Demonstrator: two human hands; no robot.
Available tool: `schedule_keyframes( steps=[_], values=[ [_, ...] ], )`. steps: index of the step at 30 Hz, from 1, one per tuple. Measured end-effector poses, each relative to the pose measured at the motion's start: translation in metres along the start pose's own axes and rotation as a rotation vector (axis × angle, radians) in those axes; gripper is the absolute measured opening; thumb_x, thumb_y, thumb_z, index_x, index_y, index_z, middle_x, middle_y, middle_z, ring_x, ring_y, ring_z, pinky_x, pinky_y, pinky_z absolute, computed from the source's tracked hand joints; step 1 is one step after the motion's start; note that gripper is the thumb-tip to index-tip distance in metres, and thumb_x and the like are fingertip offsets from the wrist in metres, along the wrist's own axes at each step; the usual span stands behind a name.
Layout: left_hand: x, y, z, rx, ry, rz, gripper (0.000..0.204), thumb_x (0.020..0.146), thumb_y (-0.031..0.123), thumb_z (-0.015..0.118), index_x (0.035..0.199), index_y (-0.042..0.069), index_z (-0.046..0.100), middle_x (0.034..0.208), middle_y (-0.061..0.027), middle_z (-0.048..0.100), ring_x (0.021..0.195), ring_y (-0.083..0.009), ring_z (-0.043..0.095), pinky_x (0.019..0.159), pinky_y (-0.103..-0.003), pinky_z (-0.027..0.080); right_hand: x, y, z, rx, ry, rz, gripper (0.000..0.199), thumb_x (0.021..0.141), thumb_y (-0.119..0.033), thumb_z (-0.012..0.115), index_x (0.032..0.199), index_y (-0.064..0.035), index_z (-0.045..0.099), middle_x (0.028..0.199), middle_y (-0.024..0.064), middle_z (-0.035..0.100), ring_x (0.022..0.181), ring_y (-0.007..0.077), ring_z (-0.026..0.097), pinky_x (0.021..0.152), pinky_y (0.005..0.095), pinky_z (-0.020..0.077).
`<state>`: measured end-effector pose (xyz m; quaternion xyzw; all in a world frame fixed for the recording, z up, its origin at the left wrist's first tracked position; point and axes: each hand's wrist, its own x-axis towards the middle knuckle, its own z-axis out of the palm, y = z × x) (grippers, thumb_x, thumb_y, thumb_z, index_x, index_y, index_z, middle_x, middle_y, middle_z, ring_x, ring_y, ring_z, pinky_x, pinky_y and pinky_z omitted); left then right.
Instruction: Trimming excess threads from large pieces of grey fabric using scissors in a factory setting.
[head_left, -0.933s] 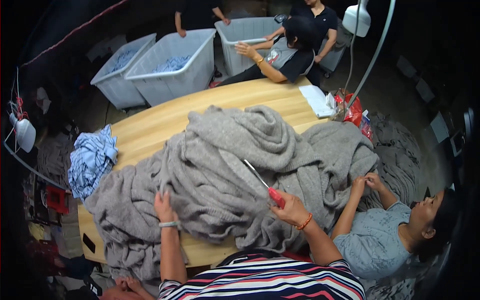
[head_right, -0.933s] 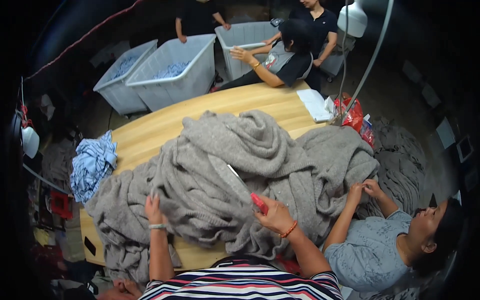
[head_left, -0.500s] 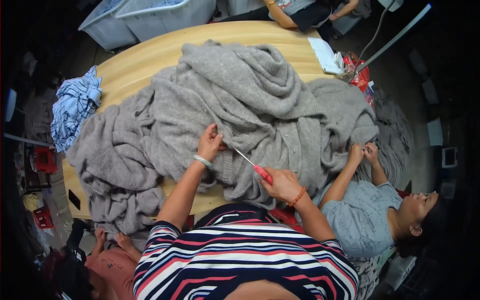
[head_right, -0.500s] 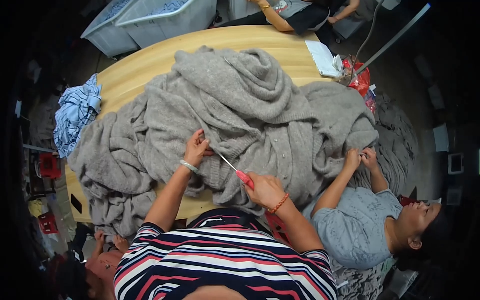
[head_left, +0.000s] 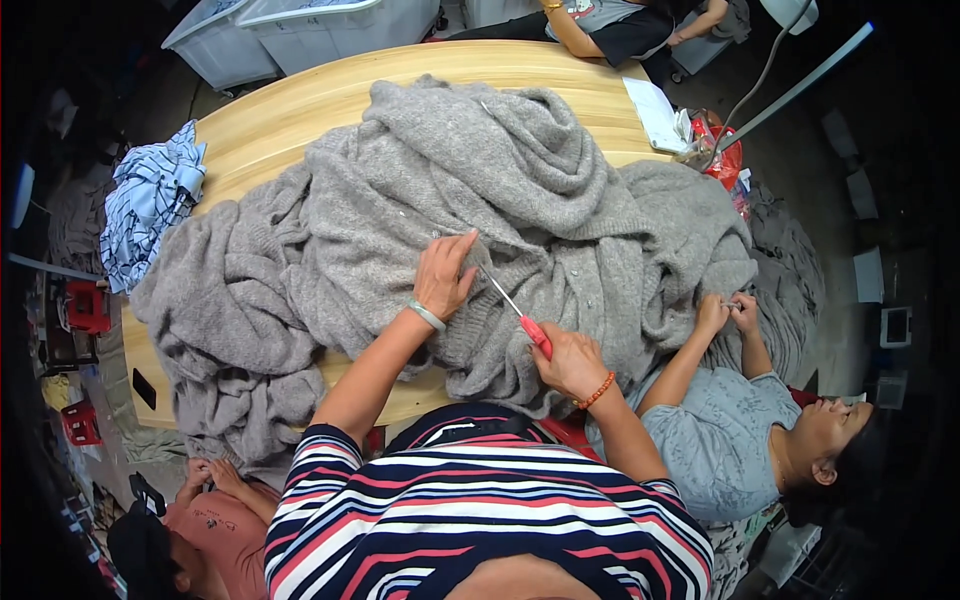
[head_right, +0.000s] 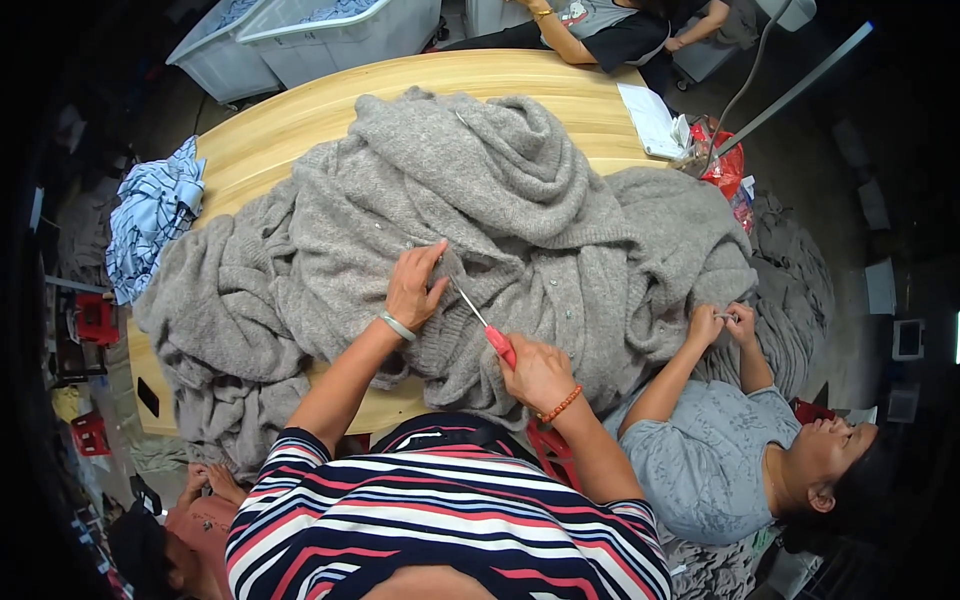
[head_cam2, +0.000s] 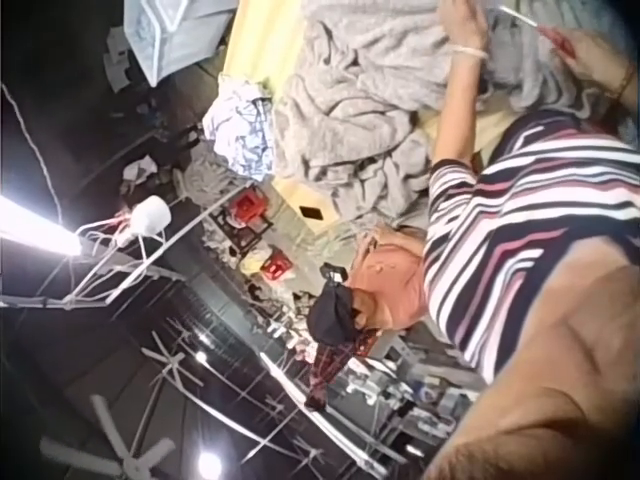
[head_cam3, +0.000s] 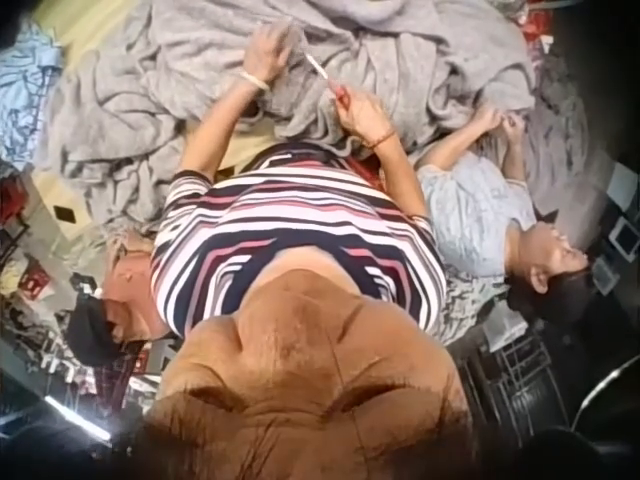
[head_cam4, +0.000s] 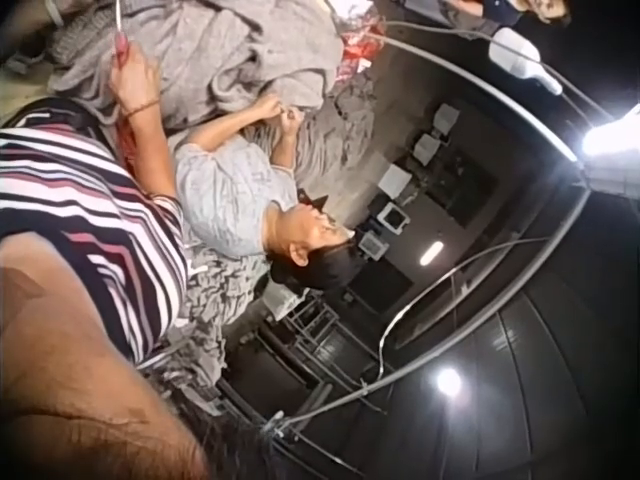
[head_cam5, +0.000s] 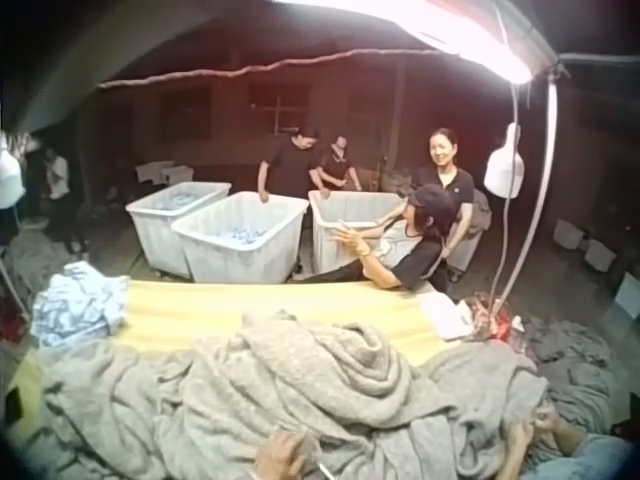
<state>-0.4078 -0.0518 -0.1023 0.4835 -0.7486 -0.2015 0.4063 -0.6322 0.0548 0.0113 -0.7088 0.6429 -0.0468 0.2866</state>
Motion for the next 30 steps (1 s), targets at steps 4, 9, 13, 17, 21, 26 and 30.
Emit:
schedule_keyframes(
  steps=[4, 9, 13, 17, 21, 26, 30],
  values=[
    [-0.014, -0.015, 0.004, 0.242, -0.181, 0.089, 0.053, 0.077, 0.013, 0.074, 0.128, 0.01, 0.059, 0.121, -0.008, 0.061, 0.114, -0.0285, 0.054, 0.095, -0.043, 0.04, -0.008, 0.009, 0.003, -0.171, -0.126, 0.022, 0.028, 0.088, -0.03, 0.06, 0.102, -0.0053, 0.06, 0.08, 0.025, 0.067, 0.08, 0.0431, 0.067, 0.074, 0.0522, 0.0531],
    [-0.012, -0.013, -0.001, 0.218, -0.241, 0.104, 0.049, 0.079, 0.015, 0.072, 0.126, 0.012, 0.06, 0.126, -0.0078, 0.061, 0.117, -0.0278, 0.053, 0.096, -0.044, 0.039, -0.007, 0.011, 0.003, -0.121, -0.083, 0.05, 0.027, 0.088, -0.029, 0.06, 0.101, -0.0056, 0.06, 0.079, 0.0247, 0.067, 0.079, 0.0429, 0.067, 0.074, 0.0525, 0.0527],
    [0.002, -0.015, -0.024, 0.3, 0.011, 0.115, 0.049, 0.081, 0.015, 0.07, 0.129, 0.011, 0.058, 0.138, -0.0139, 0.053, 0.127, -0.0345, 0.048, 0.102, -0.048, 0.038, 0.001, 0.007, 0.002, -0.007, 0.028, -0.015, 0.025, 0.088, -0.028, 0.061, 0.101, -0.0068, 0.06, 0.078, 0.0228, 0.067, 0.079, 0.0422, 0.066, 0.073, 0.0527, 0.0517],
    [-0.013, -0.055, -0.023, 0.452, -0.06, -0.054, 0.052, 0.084, 0.024, 0.068, 0.133, 0.01, 0.056, 0.147, -0.0161, 0.044, 0.136, -0.0403, 0.038, 0.11, -0.054, 0.031, 0.018, -0.016, 0.005, -0.024, -0.041, -0.095, 0.023, 0.088, -0.028, 0.061, 0.098, -0.007, 0.061, 0.079, 0.021, 0.068, 0.079, 0.0408, 0.067, 0.072, 0.0518, 0.0517],
    [-0.018, -0.065, -0.022, 0.472, -0.197, -0.116, 0.054, 0.086, 0.029, 0.066, 0.135, 0.01, 0.054, 0.149, -0.0148, 0.042, 0.139, -0.0414, 0.033, 0.112, -0.057, 0.026, 0.035, -0.028, 0.01, -0.036, -0.085, -0.138, 0.022, 0.088, -0.027, 0.06, 0.094, -0.0061, 0.062, 0.08, 0.021, 0.068, 0.08, 0.0404, 0.067, 0.073, 0.0511, 0.052],
    [-0.017, -0.072, -0.022, 0.36, -0.208, -0.126, 0.058, 0.087, 0.028, 0.065, 0.14, 0.011, 0.049, 0.15, -0.016, 0.04, 0.141, -0.0413, 0.03, 0.114, -0.056, 0.023, 0.056, -0.042, 0.008, -0.02, -0.06, -0.173, 0.023, 0.087, -0.025, 0.06, 0.09, -0.0031, 0.062, 0.08, 0.0223, 0.068, 0.08, 0.0412, 0.067, 0.072, 0.0509, 0.0524],
    [-0.005, -0.106, -0.03, 0.448, 0.233, -0.166, 0.058, 0.091, 0.037, 0.061, 0.14, 0.009, 0.048, 0.149, -0.0205, 0.04, 0.14, -0.0401, 0.034, 0.112, -0.051, 0.027, 0.059, -0.048, 0.007, -0.038, -0.08, -0.209, 0.023, 0.086, -0.025, 0.061, 0.09, -0.0024, 0.062, 0.079, 0.0232, 0.067, 0.079, 0.0412, 0.067, 0.071, 0.0513, 0.0523]
  ],
)
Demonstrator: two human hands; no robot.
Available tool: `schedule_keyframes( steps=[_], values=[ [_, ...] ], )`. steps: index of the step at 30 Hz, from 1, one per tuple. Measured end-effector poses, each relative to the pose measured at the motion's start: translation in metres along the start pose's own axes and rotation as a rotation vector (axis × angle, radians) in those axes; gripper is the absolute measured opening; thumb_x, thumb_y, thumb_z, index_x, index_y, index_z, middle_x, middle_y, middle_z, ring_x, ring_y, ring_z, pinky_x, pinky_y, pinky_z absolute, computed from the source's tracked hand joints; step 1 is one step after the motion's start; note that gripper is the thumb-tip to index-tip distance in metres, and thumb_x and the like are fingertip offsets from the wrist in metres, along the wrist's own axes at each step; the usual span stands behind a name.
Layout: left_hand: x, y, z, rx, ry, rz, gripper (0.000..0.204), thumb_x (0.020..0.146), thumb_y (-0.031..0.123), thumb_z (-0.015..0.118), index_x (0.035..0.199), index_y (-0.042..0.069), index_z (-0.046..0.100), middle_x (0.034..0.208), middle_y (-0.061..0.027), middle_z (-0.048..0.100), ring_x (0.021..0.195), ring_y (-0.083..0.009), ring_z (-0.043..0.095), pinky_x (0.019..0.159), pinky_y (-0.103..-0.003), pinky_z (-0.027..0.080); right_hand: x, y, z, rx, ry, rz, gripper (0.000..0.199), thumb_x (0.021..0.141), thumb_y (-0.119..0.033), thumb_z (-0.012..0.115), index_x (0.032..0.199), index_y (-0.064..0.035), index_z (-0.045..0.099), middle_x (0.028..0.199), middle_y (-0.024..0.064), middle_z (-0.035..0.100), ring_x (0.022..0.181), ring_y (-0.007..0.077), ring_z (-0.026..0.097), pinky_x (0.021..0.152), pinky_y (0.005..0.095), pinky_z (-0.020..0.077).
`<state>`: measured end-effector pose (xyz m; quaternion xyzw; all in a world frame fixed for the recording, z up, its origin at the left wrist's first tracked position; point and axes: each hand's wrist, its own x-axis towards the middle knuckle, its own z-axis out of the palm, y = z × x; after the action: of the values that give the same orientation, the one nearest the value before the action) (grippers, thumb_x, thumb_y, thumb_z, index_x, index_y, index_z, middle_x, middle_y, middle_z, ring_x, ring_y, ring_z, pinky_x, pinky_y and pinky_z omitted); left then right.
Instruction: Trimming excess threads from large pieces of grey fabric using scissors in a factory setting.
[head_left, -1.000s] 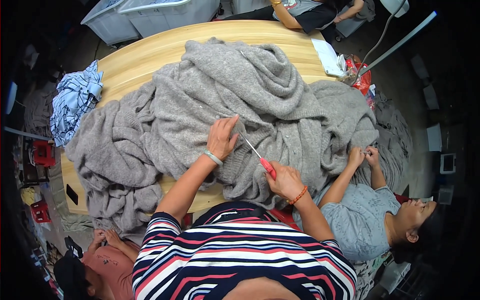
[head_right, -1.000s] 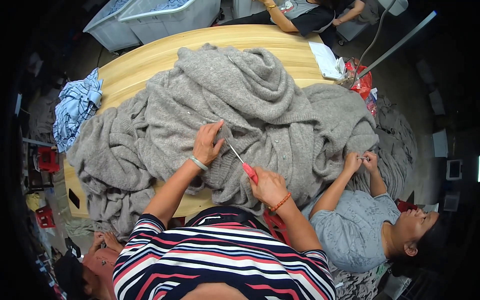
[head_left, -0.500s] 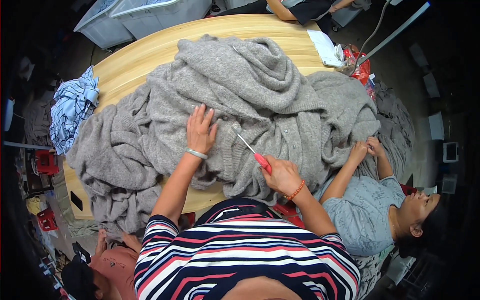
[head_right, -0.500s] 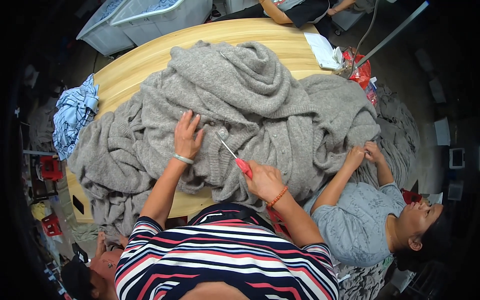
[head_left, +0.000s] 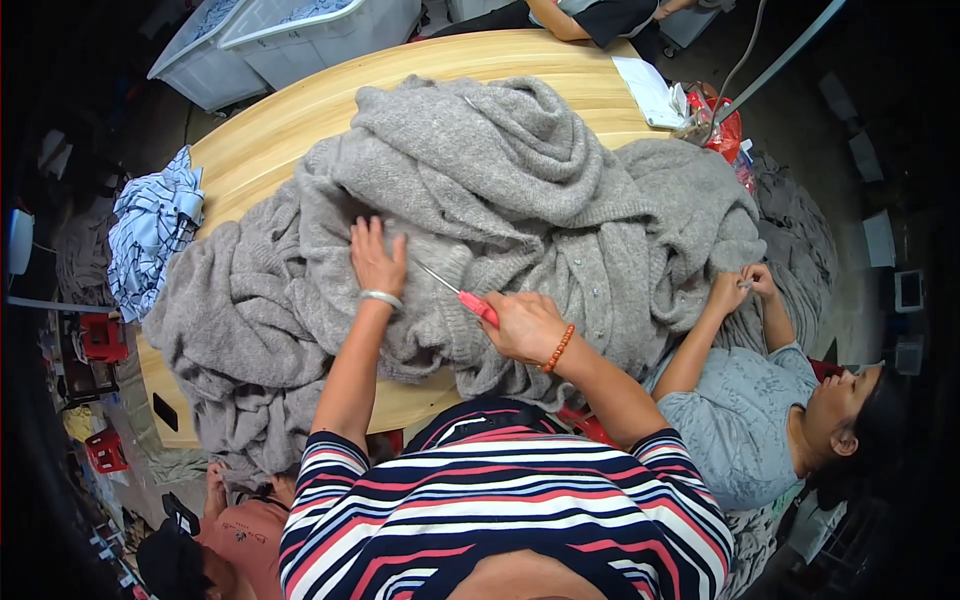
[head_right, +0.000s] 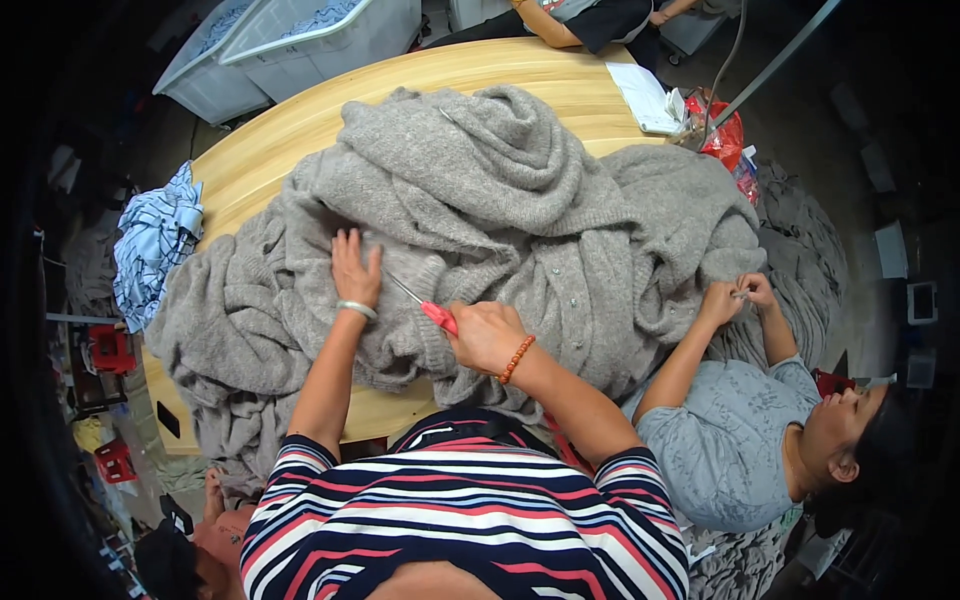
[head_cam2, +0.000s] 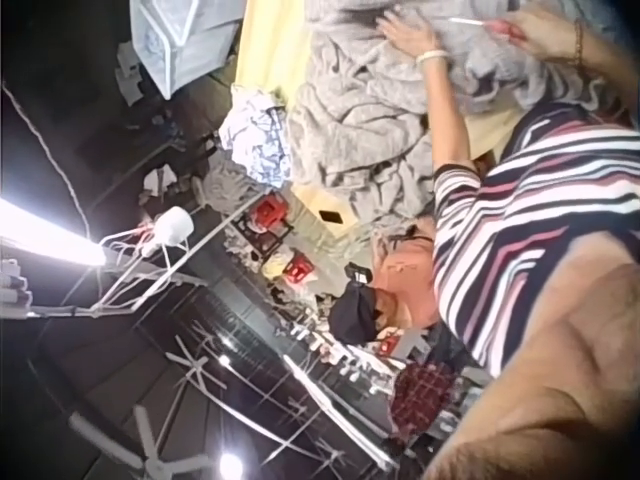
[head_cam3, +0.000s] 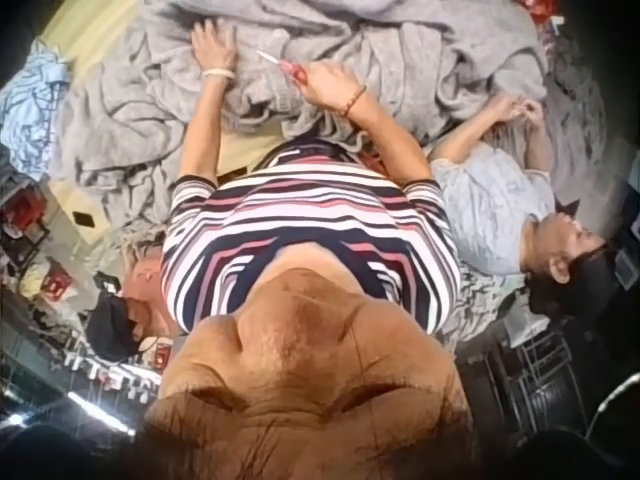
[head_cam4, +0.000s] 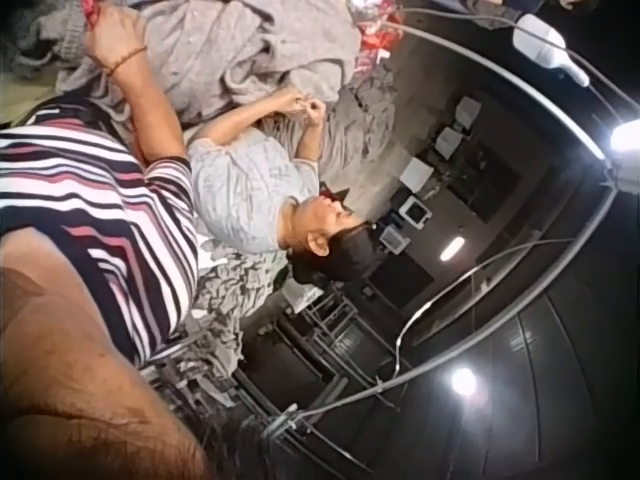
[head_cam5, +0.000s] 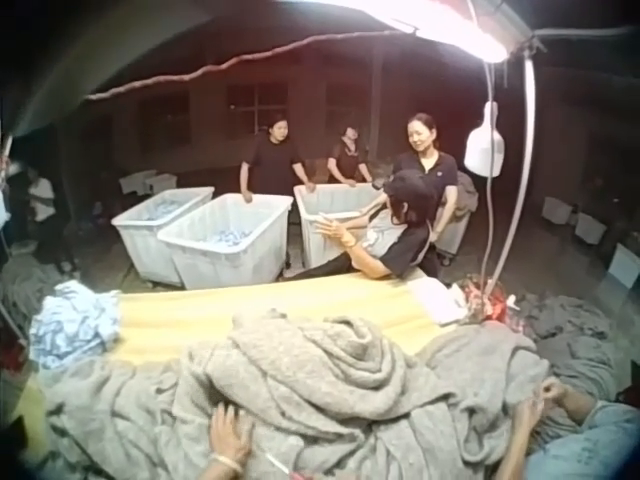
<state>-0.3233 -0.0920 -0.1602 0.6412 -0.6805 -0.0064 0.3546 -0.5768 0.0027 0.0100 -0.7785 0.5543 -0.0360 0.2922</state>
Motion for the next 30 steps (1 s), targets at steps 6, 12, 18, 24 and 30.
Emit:
schedule_keyframes(
  steps=[6, 12, 18, 24, 30],
  values=[
    [0.015, -0.019, 0.002, 0.124, -0.343, -0.316, 0.058, 0.091, 0.045, 0.059, 0.135, 0.009, 0.052, 0.139, -0.0211, 0.049, 0.13, -0.0383, 0.043, 0.106, -0.05, 0.032, -0.011, 0.005, 0.006, 0.001, 0.042, -0.033, 0.024, 0.085, -0.025, 0.063, 0.091, -0.0022, 0.062, 0.075, 0.0228, 0.067, 0.076, 0.0406, 0.067, 0.071, 0.0506, 0.0525],
    [-0.011, 0.045, -0.014, -0.069, -0.307, 0.22, 0.061, 0.083, 0.041, 0.07, 0.134, 0.012, 0.054, 0.143, -0.0198, 0.046, 0.136, -0.0367, 0.038, 0.112, -0.053, 0.024, -0.018, 0.018, 0.005, 0.131, 0.147, -0.045, 0.024, 0.088, -0.026, 0.061, 0.099, -0.005, 0.06, 0.077, 0.0206, 0.067, 0.076, 0.0412, 0.067, 0.071, 0.0512, 0.0522],
    [-0.031, 0.063, -0.023, -0.025, -0.405, 0.301, 0.06, 0.081, 0.038, 0.072, 0.134, 0.014, 0.056, 0.15, -0.0163, 0.04, 0.139, -0.0366, 0.035, 0.113, -0.053, 0.023, -0.045, 0.039, 0.008, -0.033, -0.025, 0.138, 0.026, 0.088, -0.029, 0.059, 0.095, -0.0048, 0.063, 0.079, 0.0219, 0.068, 0.079, 0.0418, 0.067, 0.072, 0.0522, 0.0521],
    [-0.032, 0.063, -0.025, -0.013, -0.443, 0.321, 0.058, 0.081, 0.036, 0.072, 0.132, 0.013, 0.057, 0.151, -0.014, 0.04, 0.14, -0.0374, 0.033, 0.115, -0.052, 0.021, -0.052, 0.031, 0.006, -0.015, -0.072, 0.148, 0.026, 0.088, -0.03, 0.059, 0.091, -0.0048, 0.064, 0.08, 0.0216, 0.068, 0.079, 0.0405, 0.067, 0.072, 0.0516, 0.0523],
    [-0.025, 0.067, -0.04, -0.066, -0.519, 0.326, 0.065, 0.079, 0.033, 0.071, 0.138, 0.012, 0.051, 0.153, -0.0117, 0.039, 0.144, -0.038, 0.027, 0.116, -0.056, 0.015, -0.054, 0.041, 0.006, 0.052, -0.007, 0.178, 0.025, 0.088, -0.03, 0.06, 0.093, -0.0056, 0.063, 0.079, 0.0209, 0.068, 0.08, 0.0411, 0.067, 0.073, 0.0524, 0.0517]
  ],
)
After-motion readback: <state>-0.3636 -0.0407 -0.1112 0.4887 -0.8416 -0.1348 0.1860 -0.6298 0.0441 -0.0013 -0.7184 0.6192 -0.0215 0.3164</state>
